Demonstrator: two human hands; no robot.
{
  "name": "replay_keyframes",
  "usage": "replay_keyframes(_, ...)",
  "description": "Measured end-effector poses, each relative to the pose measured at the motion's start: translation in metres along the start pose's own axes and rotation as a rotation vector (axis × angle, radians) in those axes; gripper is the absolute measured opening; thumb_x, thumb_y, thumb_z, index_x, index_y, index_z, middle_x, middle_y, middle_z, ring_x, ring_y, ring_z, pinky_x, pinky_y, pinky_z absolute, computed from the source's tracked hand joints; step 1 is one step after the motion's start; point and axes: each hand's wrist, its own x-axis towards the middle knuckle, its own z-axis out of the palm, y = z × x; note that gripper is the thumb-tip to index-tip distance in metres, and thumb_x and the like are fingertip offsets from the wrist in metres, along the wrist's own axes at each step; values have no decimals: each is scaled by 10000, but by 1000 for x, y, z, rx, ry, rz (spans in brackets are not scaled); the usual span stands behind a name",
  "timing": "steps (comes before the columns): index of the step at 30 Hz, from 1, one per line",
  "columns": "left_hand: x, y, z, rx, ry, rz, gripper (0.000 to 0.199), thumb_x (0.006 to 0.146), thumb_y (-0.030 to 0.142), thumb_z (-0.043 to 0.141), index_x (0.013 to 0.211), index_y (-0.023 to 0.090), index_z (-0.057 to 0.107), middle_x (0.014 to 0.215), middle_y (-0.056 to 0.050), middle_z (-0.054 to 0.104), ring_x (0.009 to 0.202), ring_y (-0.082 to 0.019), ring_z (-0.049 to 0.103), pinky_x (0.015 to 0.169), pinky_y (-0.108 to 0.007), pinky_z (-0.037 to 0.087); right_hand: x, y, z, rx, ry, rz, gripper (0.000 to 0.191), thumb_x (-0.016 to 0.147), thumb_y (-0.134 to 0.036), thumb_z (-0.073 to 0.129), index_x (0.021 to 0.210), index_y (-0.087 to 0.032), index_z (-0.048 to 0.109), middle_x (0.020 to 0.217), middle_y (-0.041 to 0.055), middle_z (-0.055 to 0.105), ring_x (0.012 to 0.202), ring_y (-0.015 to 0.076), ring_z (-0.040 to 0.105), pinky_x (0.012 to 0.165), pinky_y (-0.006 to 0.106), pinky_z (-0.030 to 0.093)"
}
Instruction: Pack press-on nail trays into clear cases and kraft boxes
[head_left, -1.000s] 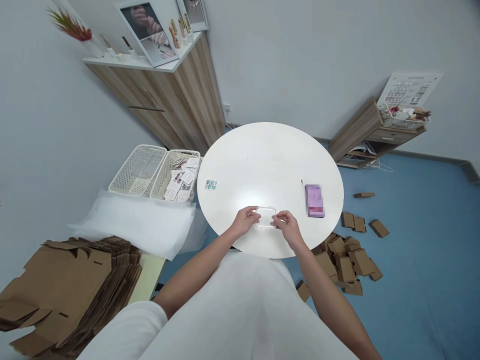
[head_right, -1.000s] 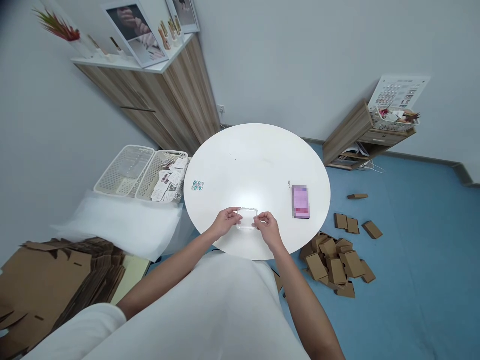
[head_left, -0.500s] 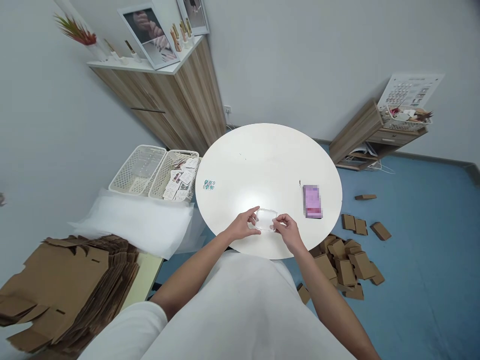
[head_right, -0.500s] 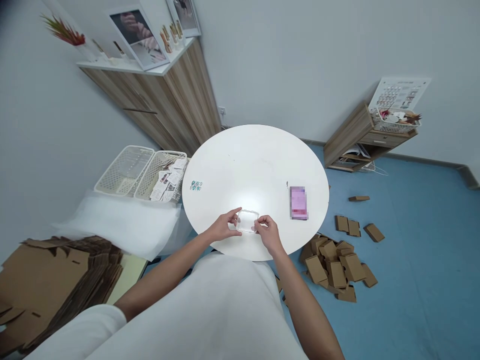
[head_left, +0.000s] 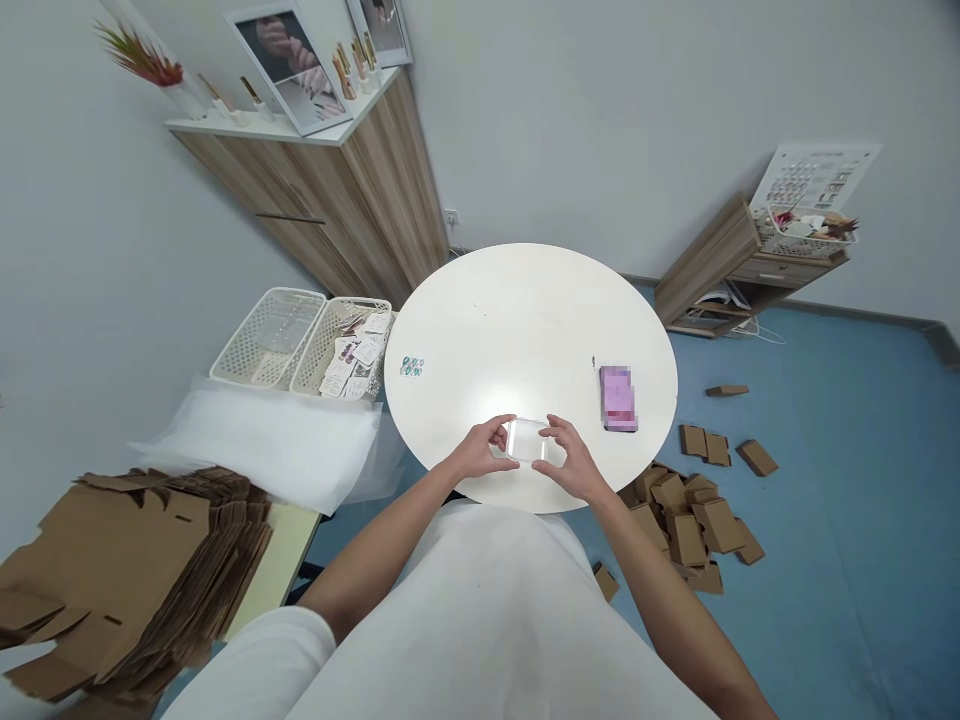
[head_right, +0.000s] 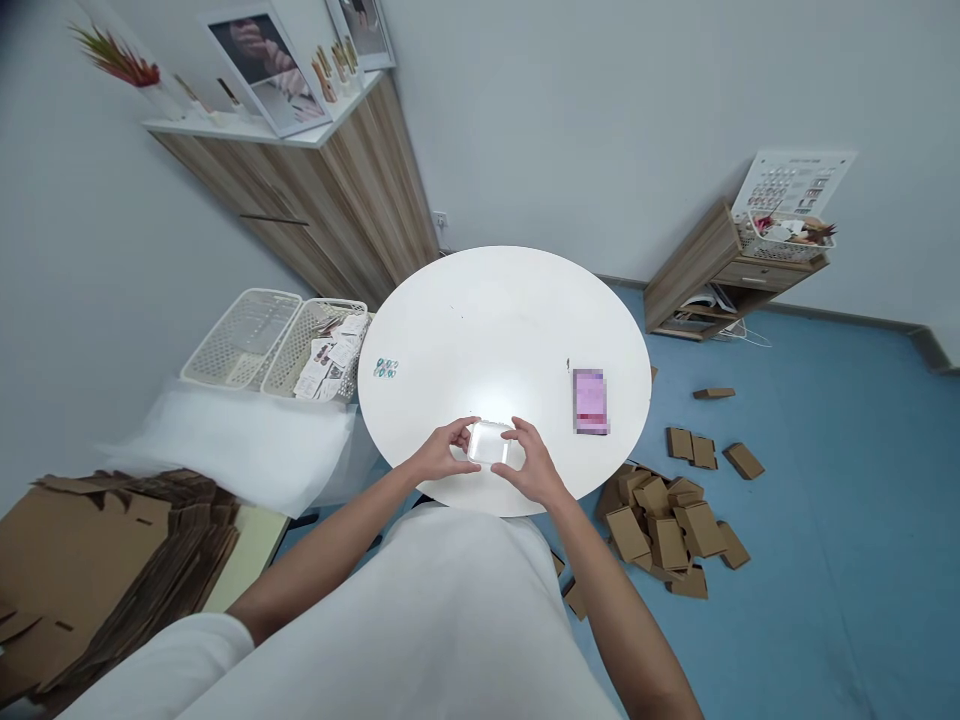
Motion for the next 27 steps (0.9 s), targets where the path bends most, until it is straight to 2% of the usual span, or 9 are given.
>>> replay_keyframes(3, -1, -1, 0, -20, -21, -1, 723, 559, 271, 726, 1218, 244, 430, 811, 2, 537, 712, -121, 528, 723, -300, 450, 2, -2, -7, -151, -153, -100, 536, 573, -341, 700, 1062, -264, 495, 1404, 78, 245, 1252, 261, 300, 951, 448, 328)
replay_keyframes(6, -1, -2, 1, -27, -19, -14, 731, 555, 264, 730, 1220, 238, 428, 810, 2, 532, 706, -117, 525, 716, -294, 446, 7, -1, -10, -232, -216, -157, 508, 609, -307, 670, 1074, -251, 475, 1384, 90, 295, 1236, 251, 333, 946, 441, 340)
replay_keyframes(10, 0, -3, 2, -26, -5, -12, 728, 556, 275, 732, 1216, 232, 429, 788, 9, 527, 695, -114, 523, 704, -289, 445, 13, 4, -9, -295, -201, -220, 470, 619, -283, 648, 1056, -233, 482, 1322, 106, 388, 1200, 250, 385, 925, 432, 367)
replay_keyframes(19, 1, -7, 8, -74, -14, -12, 761, 557, 280, 744, 1234, 218, 401, 788, 10, 525, 704, -107, 524, 701, -281, 443, 17, 8, -15, -324, -154, -356, 407, 608, -289, 651, 987, -214, 523, 1270, 112, 453, 1140, 251, 457, 862, 404, 436)
replay_keyframes(27, 2, -6, 12, -181, -24, -53, 780, 548, 282, 755, 1238, 210, 399, 778, 8, 523, 705, -107, 527, 698, -284, 435, 19, 8, -21, -276, -159, -371, 403, 590, -314, 679, 964, -221, 562, 1254, 101, 479, 1124, 264, 477, 859, 414, 444)
